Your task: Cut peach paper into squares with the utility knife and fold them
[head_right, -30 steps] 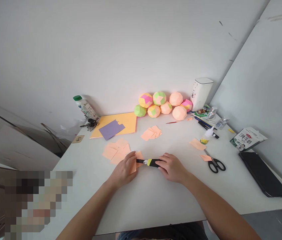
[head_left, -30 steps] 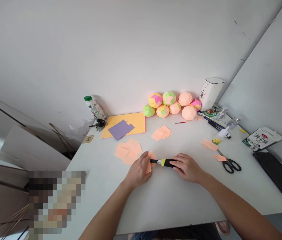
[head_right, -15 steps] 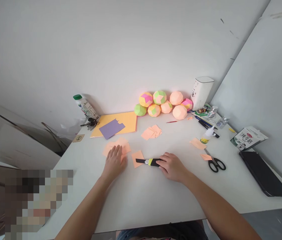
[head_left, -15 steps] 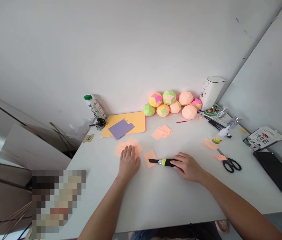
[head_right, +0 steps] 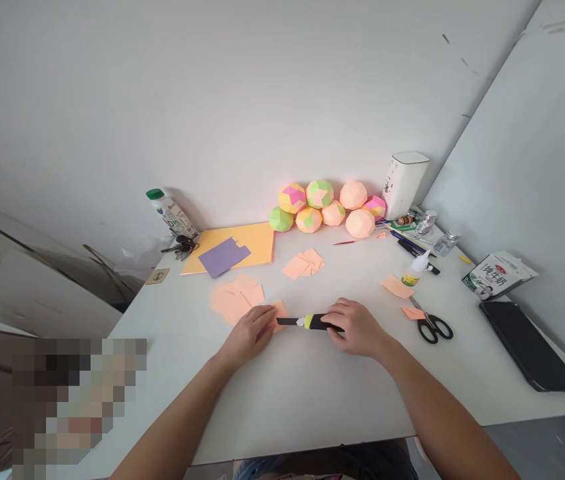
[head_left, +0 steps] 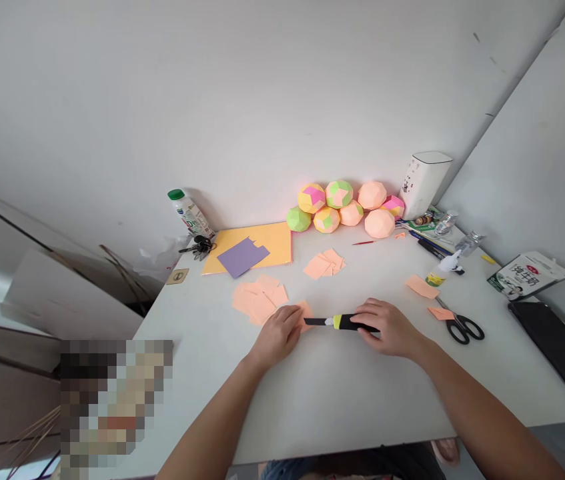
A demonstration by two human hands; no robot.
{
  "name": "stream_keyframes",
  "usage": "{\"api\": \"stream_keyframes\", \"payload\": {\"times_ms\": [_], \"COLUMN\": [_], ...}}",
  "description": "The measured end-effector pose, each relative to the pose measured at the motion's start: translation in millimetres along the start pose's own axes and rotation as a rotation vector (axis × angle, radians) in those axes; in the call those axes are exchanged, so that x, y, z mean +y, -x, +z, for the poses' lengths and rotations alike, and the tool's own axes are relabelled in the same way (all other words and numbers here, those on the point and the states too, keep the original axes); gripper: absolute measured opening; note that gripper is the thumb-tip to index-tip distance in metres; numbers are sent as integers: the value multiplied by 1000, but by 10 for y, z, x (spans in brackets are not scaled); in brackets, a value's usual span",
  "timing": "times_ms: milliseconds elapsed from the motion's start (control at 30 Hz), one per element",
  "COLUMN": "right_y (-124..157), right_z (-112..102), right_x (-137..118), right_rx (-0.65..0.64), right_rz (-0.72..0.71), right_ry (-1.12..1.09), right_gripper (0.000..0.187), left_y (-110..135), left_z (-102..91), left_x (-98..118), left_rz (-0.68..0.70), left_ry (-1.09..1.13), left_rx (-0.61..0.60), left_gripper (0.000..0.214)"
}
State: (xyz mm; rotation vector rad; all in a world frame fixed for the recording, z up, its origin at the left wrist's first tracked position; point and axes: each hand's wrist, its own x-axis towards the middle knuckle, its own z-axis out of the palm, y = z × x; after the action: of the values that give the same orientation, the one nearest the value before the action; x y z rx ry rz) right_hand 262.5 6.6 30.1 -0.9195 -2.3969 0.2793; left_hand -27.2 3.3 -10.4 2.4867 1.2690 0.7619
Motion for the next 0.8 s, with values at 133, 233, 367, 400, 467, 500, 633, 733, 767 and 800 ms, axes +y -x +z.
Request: {"api": "stream_keyframes", "payload": {"times_ms": [133,233,367,400,467,500,633,733,767,800], "right_y": [4,13,14,12,7,6,5,4,2,1], "right_z": [-38,-13,13,13,9,6,0,0,-1,-1], "right_x": [-22,-20,-11,-11,-16,-19,-31,-34,-35,-35], "right_rx": [-100,-127,-107,-94,-69,-60,-47,-43,-39,-37], "right_rz": [-18,1,5,3,-6,-11,-22,-28,-29,-29], "right_ry": [-59,-51,-39,-38,-35,-34,-24,-21,-21,-21], "right_gripper": [24,25,25,25,25,24,23,23,23,24], "left_y": [-5,0,-2,-5,-12,-15,-21,-19,-18,-17], "left_z": [-18,-22,-31,-36,-50,-56,-62,-59,-59,-59], "left_x": [-22,-21,-1,6,20,26,27,13,9,6], "left_rz": [0,8,4,2,-2,-5,-7,3,6,10], "left_ry": [17,15,22,25,31,35,43,35,33,32], "left_rx": [-4,-14,-18,-24,-35,-42,-41,-40,-45,-50], "left_gripper": [31,31,28,27,24,22,21,22,22,22]}}
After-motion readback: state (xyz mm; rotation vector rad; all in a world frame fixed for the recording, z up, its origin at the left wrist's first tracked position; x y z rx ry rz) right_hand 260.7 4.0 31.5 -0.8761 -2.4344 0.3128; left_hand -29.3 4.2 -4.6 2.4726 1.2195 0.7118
